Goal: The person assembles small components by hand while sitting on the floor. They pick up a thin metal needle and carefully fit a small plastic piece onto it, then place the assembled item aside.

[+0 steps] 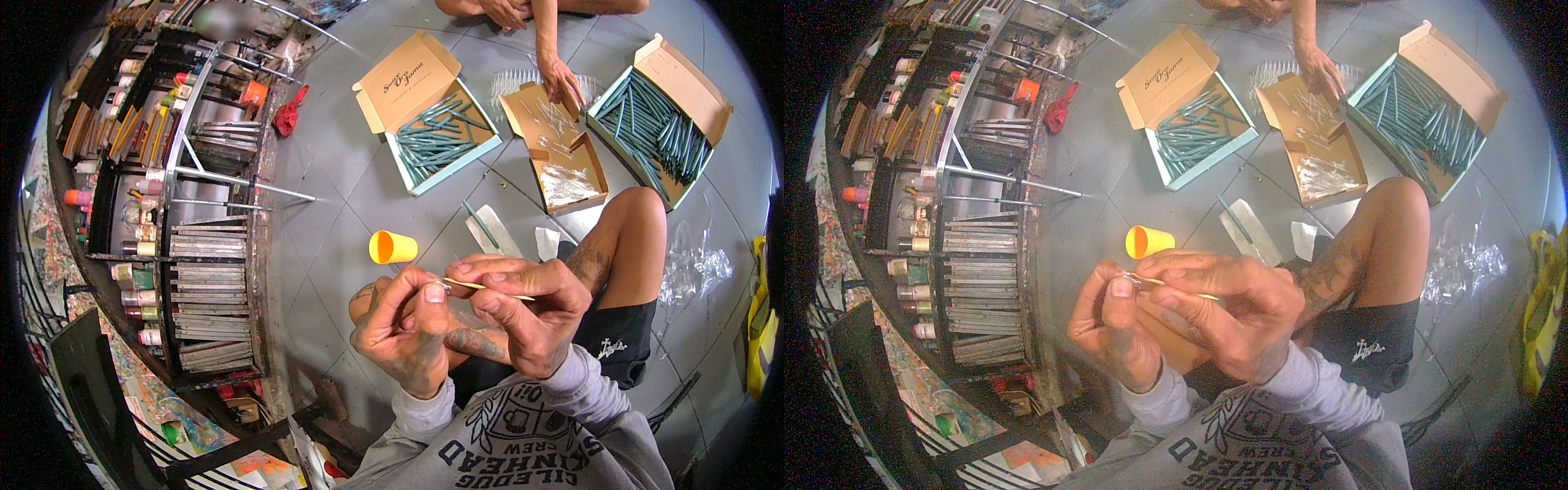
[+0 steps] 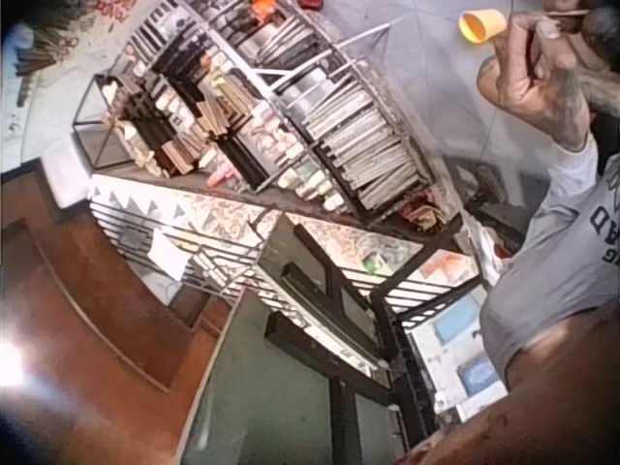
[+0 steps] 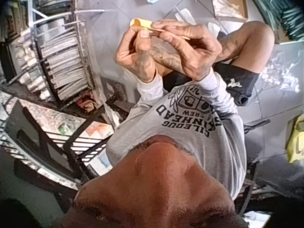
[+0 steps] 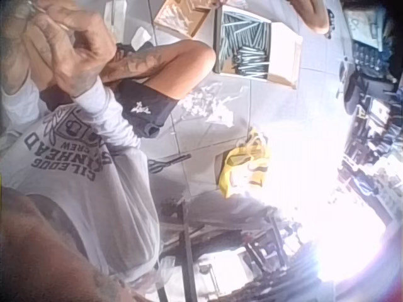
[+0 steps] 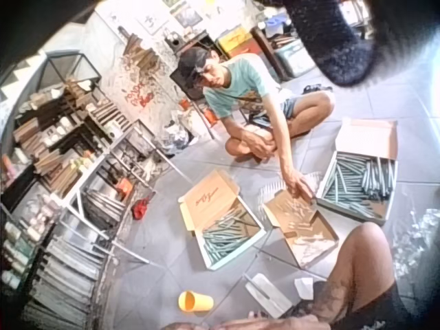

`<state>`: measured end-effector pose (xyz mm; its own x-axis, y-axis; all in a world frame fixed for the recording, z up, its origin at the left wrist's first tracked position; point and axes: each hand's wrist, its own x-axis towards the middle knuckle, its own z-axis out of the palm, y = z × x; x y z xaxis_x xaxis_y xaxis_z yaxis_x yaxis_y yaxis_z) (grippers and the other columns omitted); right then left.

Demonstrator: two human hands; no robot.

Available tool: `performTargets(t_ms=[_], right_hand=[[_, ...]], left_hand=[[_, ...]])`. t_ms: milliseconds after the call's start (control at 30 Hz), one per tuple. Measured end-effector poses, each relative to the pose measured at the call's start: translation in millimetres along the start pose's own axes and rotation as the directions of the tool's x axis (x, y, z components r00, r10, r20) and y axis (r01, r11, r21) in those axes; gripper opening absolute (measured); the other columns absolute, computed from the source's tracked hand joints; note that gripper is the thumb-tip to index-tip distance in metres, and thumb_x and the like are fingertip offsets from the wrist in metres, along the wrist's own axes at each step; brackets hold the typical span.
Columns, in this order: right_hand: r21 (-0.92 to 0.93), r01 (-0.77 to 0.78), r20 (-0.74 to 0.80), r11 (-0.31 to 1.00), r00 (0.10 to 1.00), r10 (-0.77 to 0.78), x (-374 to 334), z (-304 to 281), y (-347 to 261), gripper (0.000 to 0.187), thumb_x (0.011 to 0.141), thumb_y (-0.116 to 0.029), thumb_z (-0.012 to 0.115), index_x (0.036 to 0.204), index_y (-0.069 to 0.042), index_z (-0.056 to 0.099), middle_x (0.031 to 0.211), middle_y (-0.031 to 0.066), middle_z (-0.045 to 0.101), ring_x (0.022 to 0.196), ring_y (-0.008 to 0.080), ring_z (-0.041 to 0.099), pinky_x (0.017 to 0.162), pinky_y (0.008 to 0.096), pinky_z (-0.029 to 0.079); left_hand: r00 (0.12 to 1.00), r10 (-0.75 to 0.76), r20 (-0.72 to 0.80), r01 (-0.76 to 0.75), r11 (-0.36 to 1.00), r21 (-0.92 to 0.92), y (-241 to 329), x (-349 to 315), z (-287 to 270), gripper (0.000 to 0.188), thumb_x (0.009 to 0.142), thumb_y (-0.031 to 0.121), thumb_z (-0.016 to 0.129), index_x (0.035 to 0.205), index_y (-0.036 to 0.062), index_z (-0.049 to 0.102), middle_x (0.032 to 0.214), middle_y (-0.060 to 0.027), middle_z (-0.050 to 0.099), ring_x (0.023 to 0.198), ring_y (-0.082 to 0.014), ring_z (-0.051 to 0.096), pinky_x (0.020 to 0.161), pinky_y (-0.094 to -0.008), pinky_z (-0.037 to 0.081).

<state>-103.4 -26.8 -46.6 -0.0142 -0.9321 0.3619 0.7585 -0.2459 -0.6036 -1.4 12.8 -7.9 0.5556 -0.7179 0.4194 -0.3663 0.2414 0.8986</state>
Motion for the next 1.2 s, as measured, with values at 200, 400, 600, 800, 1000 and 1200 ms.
performTargets(t_ms=[200, 400, 600, 800, 1000, 1200], right_hand=[[-0.023, 0.031, 0.059, 0.999, 0.998, -0.030, 1.3, -2.9, 3.6, 0.017, 0.082, 0.009, 0.070, 0.096, 0.003, 0.061, 0.097, 0.0276, 0.070, 0.097, 0.0368, 0.070, 0.085, 0.0455, 0.057], [0.065, 0.003, 0.085, 0.998, 0.996, -0.009, 1.8, -2.4, 6.7, 0.017, 0.083, 0.008, 0.071, 0.096, 0.003, 0.061, 0.100, 0.0273, 0.070, 0.101, 0.0372, 0.069, 0.090, 0.0460, 0.055], [-0.035, 0.012, 0.112, 0.999, 0.994, -0.008, 1.6, -3.6, 4.7, 0.017, 0.083, 0.010, 0.069, 0.097, 0.004, 0.060, 0.100, 0.0275, 0.070, 0.102, 0.0373, 0.068, 0.093, 0.0477, 0.054], [0.097, -0.040, 0.040, 0.994, 0.999, 0.036, -1.6, 0.4, 4.7, 0.017, 0.084, 0.012, 0.067, 0.096, 0.005, 0.058, 0.100, 0.0288, 0.069, 0.102, 0.0369, 0.068, 0.093, 0.0486, 0.054], [0.134, -0.079, 0.023, 0.988, 0.997, 0.077, -3.4, -0.1, 4.9, 0.016, 0.084, 0.012, 0.067, 0.096, 0.005, 0.057, 0.099, 0.0282, 0.069, 0.101, 0.0369, 0.069, 0.093, 0.0492, 0.054], [0.187, -0.152, 0.011, 0.970, 0.988, 0.153, -10.3, -0.7, 0.5, 0.011, 0.090, 0.006, 0.063, 0.099, 0.005, 0.055, 0.102, 0.0282, 0.068, 0.102, 0.0372, 0.068, 0.093, 0.0487, 0.053]], left_hand=[[1.000, -0.006, 0.028, 0.007, 1.000, -0.014, -0.4, 0.7, -1.0, 0.018, 0.079, 0.006, 0.073, 0.088, -0.0091, 0.068, 0.068, 0.0039, 0.048, 0.060, -0.0021, 0.037, 0.055, -0.0192, 0.027], [0.993, -0.116, -0.004, 0.116, 0.993, 0.025, 5.4, -3.6, 2.7, 0.023, 0.082, 0.021, 0.065, 0.074, 0.0004, 0.058, 0.071, 0.0012, 0.052, 0.072, -0.0075, 0.046, 0.067, -0.0226, 0.035], [0.993, -0.114, -0.028, 0.115, 0.993, 0.036, 7.9, -1.9, 6.3, 0.024, 0.082, 0.022, 0.065, 0.075, 0.0000, 0.058, 0.072, 0.0014, 0.052, 0.072, -0.0079, 0.046, 0.068, -0.0232, 0.035], [0.999, -0.049, -0.005, 0.048, 0.993, -0.108, 4.0, -1.0, 4.7, 0.021, 0.081, 0.009, 0.073, 0.090, -0.0093, 0.068, 0.075, -0.0025, 0.059, 0.069, -0.0070, 0.053, 0.064, -0.0199, 0.040], [0.999, -0.047, 0.000, 0.047, 0.993, -0.112, 0.9, -3.3, 2.4, 0.021, 0.082, 0.008, 0.072, 0.092, -0.0092, 0.067, 0.078, -0.0045, 0.062, 0.070, -0.0082, 0.055, 0.065, -0.0207, 0.042], [0.994, -0.107, -0.020, 0.103, 0.985, -0.139, 8.0, -10.7, 4.0, 0.021, 0.084, 0.010, 0.070, 0.094, -0.0086, 0.067, 0.081, -0.0074, 0.066, 0.074, -0.0120, 0.061, 0.071, -0.0245, 0.047]])
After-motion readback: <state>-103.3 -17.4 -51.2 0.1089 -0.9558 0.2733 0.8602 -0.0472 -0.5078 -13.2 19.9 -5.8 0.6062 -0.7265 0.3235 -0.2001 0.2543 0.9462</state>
